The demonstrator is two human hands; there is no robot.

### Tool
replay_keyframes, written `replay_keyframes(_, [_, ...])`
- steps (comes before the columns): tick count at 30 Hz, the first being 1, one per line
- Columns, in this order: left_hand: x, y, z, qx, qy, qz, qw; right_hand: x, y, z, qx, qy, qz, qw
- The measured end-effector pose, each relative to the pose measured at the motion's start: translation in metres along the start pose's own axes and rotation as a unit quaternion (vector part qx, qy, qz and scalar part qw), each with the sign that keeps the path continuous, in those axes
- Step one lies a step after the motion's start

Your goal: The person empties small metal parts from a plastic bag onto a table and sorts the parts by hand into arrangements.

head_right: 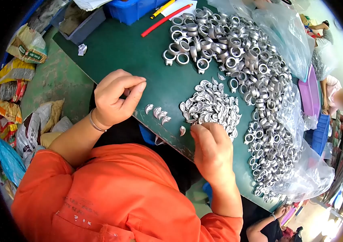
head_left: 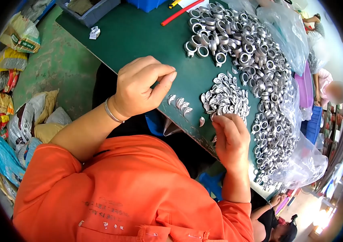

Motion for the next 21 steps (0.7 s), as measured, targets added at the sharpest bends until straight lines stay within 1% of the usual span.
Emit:
replay_keyframes(3, [0.001,0.0,0.0,0.002,-0.003,0.0,1.0,0.013,0.001,-0.016,0.015,-0.022,-0.015,1.0])
replay_keyframes(4, [0.0,0.001,0.0,0.001,-0.002,-0.006,1.0,0.019,-0.001,-0.02,0.041,-0.02,-0.028,0.999])
replay_keyframes(7, [-0.001,0.0,0.0,0.008,0.001,-0.021,1.0,0.026,-0.006,-0.026,0.063,-0.019,-0.039,0.997])
replay_keyframes(8, [-0.001,-0.002,-0.001,-0.005,0.0,-0.023,1.0,0.026,-0.007,-0.028,0.068,-0.017,-0.046,0.996])
replay_keyframes(11, [-0.001,-0.003,0.001,-0.026,0.0,-0.03,0.999,0.026,-0.011,-0.028,0.042,-0.003,-0.027,0.999])
replay_keyframes(13, [0.0,-0.003,0.001,-0.01,0.005,-0.028,1.0,0.027,-0.014,-0.028,0.048,0.0,-0.023,0.999])
replay_keyframes(15, [0.0,-0.003,0.002,-0.016,0.009,-0.03,0.999,0.028,-0.014,-0.029,0.044,0.0,-0.013,0.999])
replay_keyframes(19, [0.0,-0.004,0.0,-0.011,0.009,-0.031,0.999,0.029,-0.014,-0.025,0.067,0.008,0.009,0.998])
replay_keyframes(21, [0.001,-0.003,-0.001,-0.01,0.007,-0.034,0.999,0.016,-0.014,-0.02,0.076,0.014,0.051,0.996])
Point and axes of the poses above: each hand's wrist, its own y-axis towards the middle knuckle, its own x-axis out of the palm, z = x × y, the point moved 2 cm from there along y, towards the middle knuckle, and after that the axes turned 4 degrees about -y, right-handed, at the moved point
